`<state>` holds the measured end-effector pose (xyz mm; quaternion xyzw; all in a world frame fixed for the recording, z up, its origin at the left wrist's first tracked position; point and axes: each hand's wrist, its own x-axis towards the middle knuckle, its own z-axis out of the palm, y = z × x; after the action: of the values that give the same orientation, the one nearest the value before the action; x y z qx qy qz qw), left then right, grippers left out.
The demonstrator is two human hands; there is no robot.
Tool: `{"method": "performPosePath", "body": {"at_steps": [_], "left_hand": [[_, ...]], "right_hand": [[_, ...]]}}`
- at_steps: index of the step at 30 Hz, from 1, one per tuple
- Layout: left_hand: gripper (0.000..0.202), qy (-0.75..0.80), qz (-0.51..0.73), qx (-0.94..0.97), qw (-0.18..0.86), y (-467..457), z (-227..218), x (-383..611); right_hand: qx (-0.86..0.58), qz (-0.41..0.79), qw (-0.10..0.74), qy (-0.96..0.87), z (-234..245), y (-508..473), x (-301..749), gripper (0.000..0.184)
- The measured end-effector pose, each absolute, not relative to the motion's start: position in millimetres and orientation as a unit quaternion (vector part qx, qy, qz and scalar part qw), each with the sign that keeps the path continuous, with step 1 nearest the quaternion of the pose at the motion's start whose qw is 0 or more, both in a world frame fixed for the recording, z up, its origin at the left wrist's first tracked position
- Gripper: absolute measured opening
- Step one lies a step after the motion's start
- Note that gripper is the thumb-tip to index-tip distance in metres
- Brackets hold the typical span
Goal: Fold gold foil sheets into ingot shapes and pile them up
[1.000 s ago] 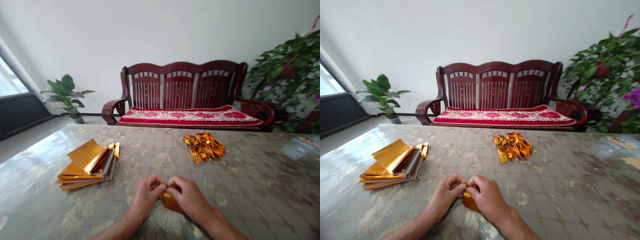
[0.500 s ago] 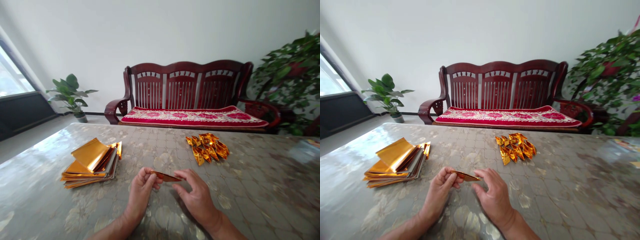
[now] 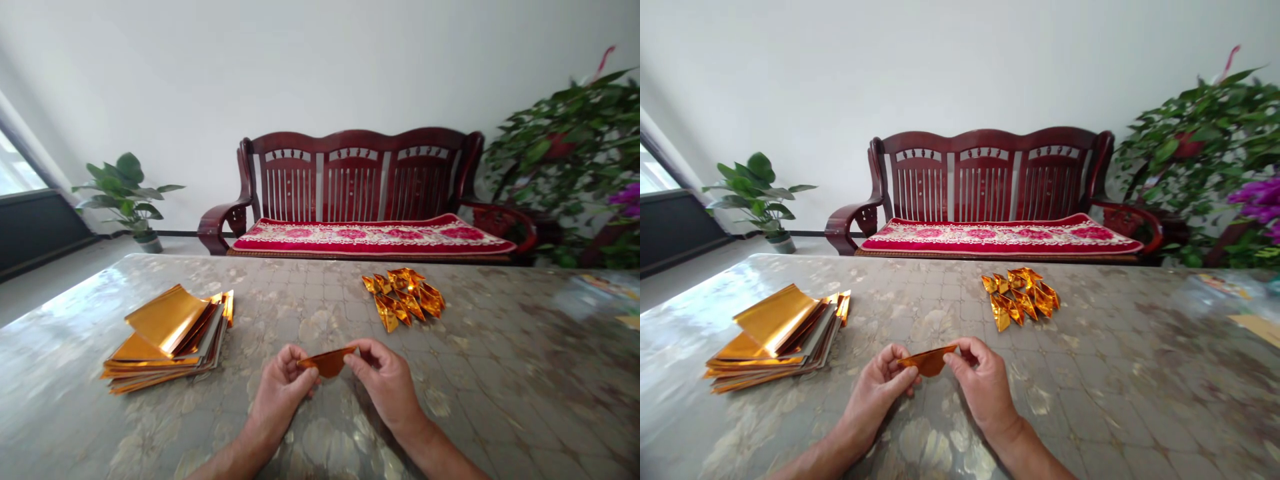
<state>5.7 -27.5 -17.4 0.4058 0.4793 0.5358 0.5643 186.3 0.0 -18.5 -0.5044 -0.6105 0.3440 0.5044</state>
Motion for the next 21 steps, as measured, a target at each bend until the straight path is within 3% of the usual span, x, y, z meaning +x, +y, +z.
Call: {"method": "performPosePath", "body": {"at_steps": [9,21], "left_hand": [[0.024,0.555,0.422,0.536,0.476,-30.9,-20.1,9.6],[0.030,0.553,0.400,0.542,0.490,-27.0,-26.3,15.3]], "right_hand": [[-0.484,0.305,0.482,-0.664,-17.3,-2.1,185.6,0.017],[-0.485,0.325,0.481,-0.654,-16.3,-6.4,180.1,0.026]]}}
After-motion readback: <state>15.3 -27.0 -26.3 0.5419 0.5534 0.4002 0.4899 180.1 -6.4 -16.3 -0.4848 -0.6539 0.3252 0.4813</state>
